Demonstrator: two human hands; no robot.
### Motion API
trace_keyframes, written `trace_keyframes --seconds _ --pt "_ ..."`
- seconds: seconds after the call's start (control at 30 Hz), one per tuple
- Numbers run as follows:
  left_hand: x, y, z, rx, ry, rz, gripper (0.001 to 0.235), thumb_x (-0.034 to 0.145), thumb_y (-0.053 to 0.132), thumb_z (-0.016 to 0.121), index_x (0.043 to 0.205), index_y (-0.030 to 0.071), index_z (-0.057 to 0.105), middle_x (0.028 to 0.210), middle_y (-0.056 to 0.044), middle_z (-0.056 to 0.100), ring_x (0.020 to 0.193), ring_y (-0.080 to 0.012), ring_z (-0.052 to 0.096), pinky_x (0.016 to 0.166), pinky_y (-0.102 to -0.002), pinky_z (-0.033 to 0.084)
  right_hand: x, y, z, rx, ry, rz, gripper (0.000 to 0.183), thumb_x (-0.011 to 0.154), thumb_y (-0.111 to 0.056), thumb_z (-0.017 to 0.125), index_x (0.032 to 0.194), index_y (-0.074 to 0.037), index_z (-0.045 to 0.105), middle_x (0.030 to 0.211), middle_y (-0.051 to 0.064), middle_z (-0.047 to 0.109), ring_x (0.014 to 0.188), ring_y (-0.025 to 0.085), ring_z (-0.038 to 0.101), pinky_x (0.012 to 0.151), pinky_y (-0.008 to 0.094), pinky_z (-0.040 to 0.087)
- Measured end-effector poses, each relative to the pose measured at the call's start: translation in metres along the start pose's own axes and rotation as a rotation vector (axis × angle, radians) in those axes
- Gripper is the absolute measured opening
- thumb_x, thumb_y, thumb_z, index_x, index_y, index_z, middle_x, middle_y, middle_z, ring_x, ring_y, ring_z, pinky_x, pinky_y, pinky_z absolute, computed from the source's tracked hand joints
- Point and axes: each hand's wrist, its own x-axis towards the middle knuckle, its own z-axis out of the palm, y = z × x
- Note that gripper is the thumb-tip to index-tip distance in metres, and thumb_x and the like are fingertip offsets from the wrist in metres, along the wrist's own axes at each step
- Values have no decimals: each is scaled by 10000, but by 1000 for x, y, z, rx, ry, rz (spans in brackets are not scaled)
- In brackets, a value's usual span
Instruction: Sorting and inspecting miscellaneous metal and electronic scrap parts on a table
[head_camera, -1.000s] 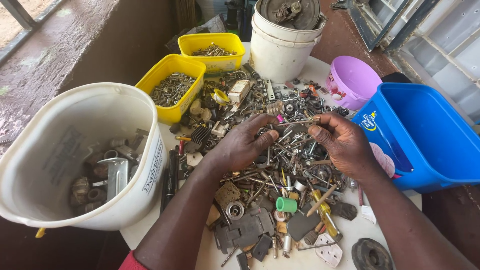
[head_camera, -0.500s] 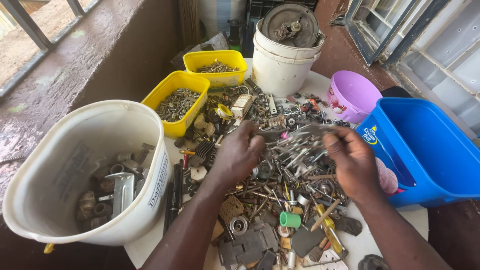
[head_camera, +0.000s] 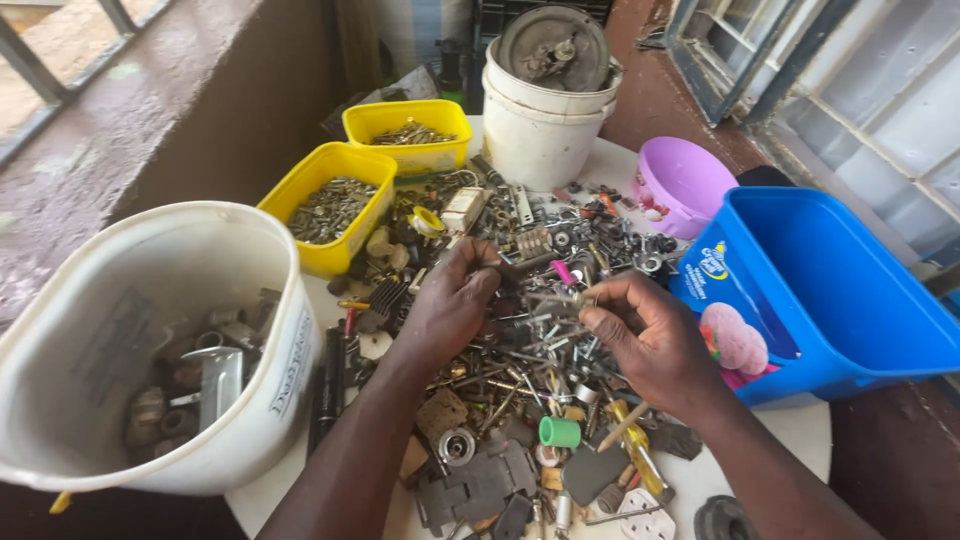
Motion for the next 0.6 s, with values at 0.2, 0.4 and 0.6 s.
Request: trace_keyframes --seconds 0.2,0.4,0.6 --pt "1 6 -6 -110 -73 119 178 1080 214 607 1221 119 660 1631 -233 472 1370 -476 594 848 -439 659 17 -9 -4 -55 -226 -164 219 938 -242 820 1047 -52 808 931 132 782 921 279 775 870 460 599" --pt "0 3 9 -152 -56 168 207 1011 227 742 1194 130 734 1528 -119 584 1206 -239 671 855 -314 631 42 -32 14 -125 -146 -259 388 907 -173 858 1244 -24 740 1021 186 761 949 355 765 857 512 616" --pt "-3 13 5 8 -54 350 387 1043 265 720 1387 100 653 1288 -188 689 1094 -270 693 867 -407 618 55 -6 4 1 -27 -2 262 1007 -144 767 1213 14 726 978 193 769 866 243 762 804 452 636"
